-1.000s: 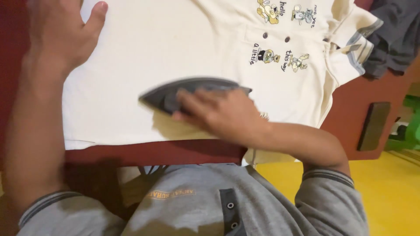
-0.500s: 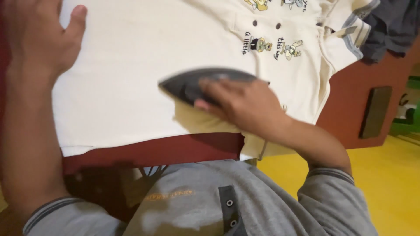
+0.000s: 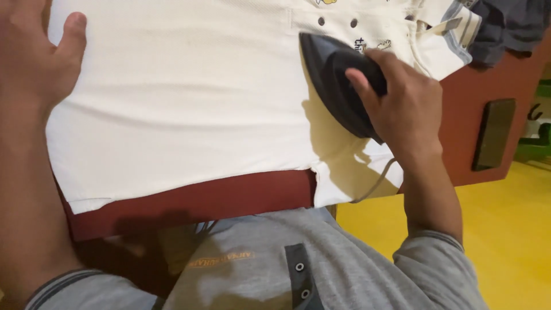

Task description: The person irons a white t-shirt laid out on a red ironing board. They use a black electric iron to smooth the fabric, moving it back and forth across the front of the shirt while holding it flat with their other hand.

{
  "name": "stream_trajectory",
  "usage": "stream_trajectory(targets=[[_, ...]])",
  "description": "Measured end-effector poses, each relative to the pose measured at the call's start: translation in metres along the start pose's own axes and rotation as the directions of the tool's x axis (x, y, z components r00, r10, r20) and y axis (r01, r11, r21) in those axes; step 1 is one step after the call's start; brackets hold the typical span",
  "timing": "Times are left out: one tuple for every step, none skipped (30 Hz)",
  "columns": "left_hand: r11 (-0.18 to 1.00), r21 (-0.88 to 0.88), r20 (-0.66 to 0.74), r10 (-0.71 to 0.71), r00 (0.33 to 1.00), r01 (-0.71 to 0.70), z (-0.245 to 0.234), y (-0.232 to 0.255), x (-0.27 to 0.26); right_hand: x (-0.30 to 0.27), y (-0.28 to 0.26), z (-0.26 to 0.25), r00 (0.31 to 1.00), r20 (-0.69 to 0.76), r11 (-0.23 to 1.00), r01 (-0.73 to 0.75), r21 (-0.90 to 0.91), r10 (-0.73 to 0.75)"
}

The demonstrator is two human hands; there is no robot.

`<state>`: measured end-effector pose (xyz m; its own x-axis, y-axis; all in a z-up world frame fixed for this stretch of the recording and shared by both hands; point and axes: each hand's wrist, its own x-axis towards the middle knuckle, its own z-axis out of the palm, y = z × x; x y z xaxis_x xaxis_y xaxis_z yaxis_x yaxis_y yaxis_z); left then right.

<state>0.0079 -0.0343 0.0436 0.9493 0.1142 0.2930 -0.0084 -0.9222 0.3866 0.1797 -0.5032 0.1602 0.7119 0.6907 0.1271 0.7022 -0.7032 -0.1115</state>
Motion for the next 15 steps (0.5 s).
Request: stream_trajectory(targets=[[0.999, -0.005, 0.023, -0.044, 0.999, 0.044, -0.001, 0.002, 0.001, -0.004, 0.000, -0.002, 0.999, 0.004, 0.999, 0.033, -0.001, -0.033], [0.996, -0.010, 0.047, -0.088, 0.995, 0.088, -0.002, 0.005, 0.002, -0.008, -0.001, -0.005, 0.998, 0.007, 0.998, 0.065, -0.002, -0.065], [0.997, -0.014, 0.047, -0.082, 0.996, 0.082, 0.000, 0.005, 0.001, -0.013, -0.003, -0.009, 0.998, 0.006, 0.998, 0.059, -0.006, -0.059], [0.997, -0.044, 0.039, -0.057, 0.998, 0.058, 0.002, 0.005, 0.001, -0.017, -0.006, -0.014, 0.994, 0.046, 0.995, 0.096, 0.006, -0.096], [0.997, -0.071, 0.029, -0.033, 0.999, 0.035, 0.003, 0.004, 0.000, -0.021, -0.009, -0.018, 0.987, 0.084, 0.991, 0.134, 0.022, -0.136], [0.997, -0.072, 0.028, -0.027, 0.999, 0.029, 0.003, 0.007, 0.003, -0.024, -0.004, -0.017, 0.988, 0.081, 0.991, 0.130, 0.020, -0.131], [0.994, -0.110, 0.034, -0.026, 0.999, 0.030, 0.002, 0.009, 0.004, -0.026, 0.000, -0.016, 0.990, 0.079, 0.993, 0.116, 0.029, -0.118], [0.989, -0.147, 0.041, -0.025, 0.999, 0.031, 0.001, 0.012, 0.004, -0.028, 0.004, -0.015, 0.991, 0.077, 0.994, 0.102, 0.039, -0.105], [0.989, -0.144, 0.045, -0.025, 0.999, 0.032, 0.001, 0.013, 0.004, -0.030, 0.016, -0.012, 0.992, 0.078, 0.994, 0.100, 0.044, -0.103], [0.982, -0.182, 0.050, -0.030, 0.998, 0.039, 0.000, 0.014, 0.003, -0.032, 0.029, -0.009, 0.998, 0.038, 0.999, 0.039, 0.037, -0.041], [0.974, -0.220, 0.053, -0.032, 0.998, 0.043, 0.000, 0.014, 0.005, -0.033, 0.041, -0.007, 1.000, -0.004, 0.999, -0.024, 0.031, 0.024], [0.975, -0.218, 0.056, -0.029, 0.998, 0.041, -0.002, 0.016, 0.006, -0.029, 0.050, -0.009, 1.000, -0.005, 0.999, -0.028, 0.034, 0.028], [0.979, -0.200, 0.038, -0.019, 0.999, 0.026, -0.002, 0.017, 0.008, -0.025, 0.059, -0.011, 0.998, -0.054, 0.999, -0.038, 0.011, 0.039], [0.983, -0.182, 0.019, -0.008, 1.000, 0.012, -0.001, 0.019, 0.008, -0.022, 0.068, -0.013, 0.993, -0.104, 0.999, -0.049, -0.011, 0.048], [0.984, -0.177, 0.019, -0.012, 1.000, 0.016, 0.001, 0.021, 0.006, -0.022, 0.072, -0.011, 0.994, -0.104, 0.999, -0.045, -0.007, 0.044]])
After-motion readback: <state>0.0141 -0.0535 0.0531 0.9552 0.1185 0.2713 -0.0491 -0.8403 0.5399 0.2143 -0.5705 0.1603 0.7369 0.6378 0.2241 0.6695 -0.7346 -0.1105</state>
